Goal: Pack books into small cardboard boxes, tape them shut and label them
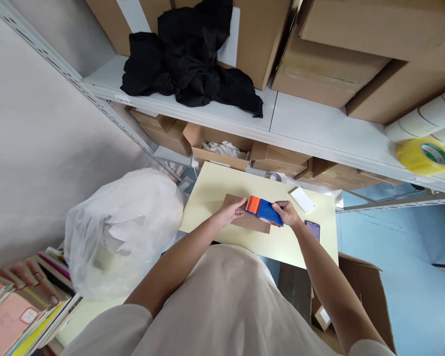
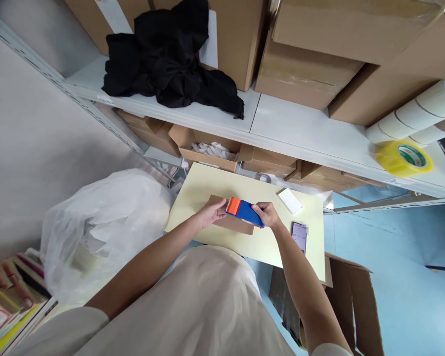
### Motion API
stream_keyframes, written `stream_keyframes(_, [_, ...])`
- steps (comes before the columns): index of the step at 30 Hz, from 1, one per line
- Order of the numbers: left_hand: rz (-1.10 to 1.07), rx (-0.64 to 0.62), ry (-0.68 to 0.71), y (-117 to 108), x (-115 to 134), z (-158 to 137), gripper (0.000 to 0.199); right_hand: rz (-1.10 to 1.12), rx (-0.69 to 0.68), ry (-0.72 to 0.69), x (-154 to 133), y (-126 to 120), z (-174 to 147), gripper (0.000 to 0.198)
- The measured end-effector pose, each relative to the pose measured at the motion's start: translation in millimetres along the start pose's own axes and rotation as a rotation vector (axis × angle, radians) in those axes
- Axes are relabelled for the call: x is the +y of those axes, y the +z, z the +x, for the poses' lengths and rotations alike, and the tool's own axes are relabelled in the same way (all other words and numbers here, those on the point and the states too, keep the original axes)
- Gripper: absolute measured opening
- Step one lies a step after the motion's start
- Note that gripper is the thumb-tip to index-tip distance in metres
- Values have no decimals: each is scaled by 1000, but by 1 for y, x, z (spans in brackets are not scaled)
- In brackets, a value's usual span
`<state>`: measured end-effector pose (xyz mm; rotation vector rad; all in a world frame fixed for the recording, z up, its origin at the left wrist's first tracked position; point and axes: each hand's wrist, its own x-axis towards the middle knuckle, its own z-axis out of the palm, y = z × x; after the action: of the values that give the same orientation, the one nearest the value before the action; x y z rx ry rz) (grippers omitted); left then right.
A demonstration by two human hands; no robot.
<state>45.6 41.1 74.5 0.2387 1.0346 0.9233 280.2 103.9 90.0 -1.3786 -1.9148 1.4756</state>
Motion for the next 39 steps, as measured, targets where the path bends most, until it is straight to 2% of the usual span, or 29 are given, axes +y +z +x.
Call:
stream_keyframes(3, [155,79,84,5,0,1,30,-20,8,-26,-2,1,0,55])
stream_keyframes(7, [192,156,136,-1,3,-1,28,-98,28,-57,-3,-3,-1,55])
stream_keyframes(13, [220,244,188,-53,17,-8,32,-297,45,-62,-6,-12,-8,55])
stream_keyframes(17, [277,264,169,-88,25,-8,34,-372,18,-68,-14,-5,-7,55])
stream_keyframes(21, [291,339,187,-120,31,-11,35,-421,13,-55,-19,2,-6,55])
stream_keyframes(25, [334,351,152,-142,28,-11,37,-466,11,-68,-20,5,-7,55])
stream_keyframes(31, [382,364,167,-148,13,11,43,-505,15,-47,-24,8,-6,56])
stream_keyframes(35, [357,384,177,-145,-3,33,34,-517,13,-13,-25,10,-5,56])
stream_keyframes(39, [306,387,201,-132,-27,50,26,-515,24,-2,-27,11,-6,55])
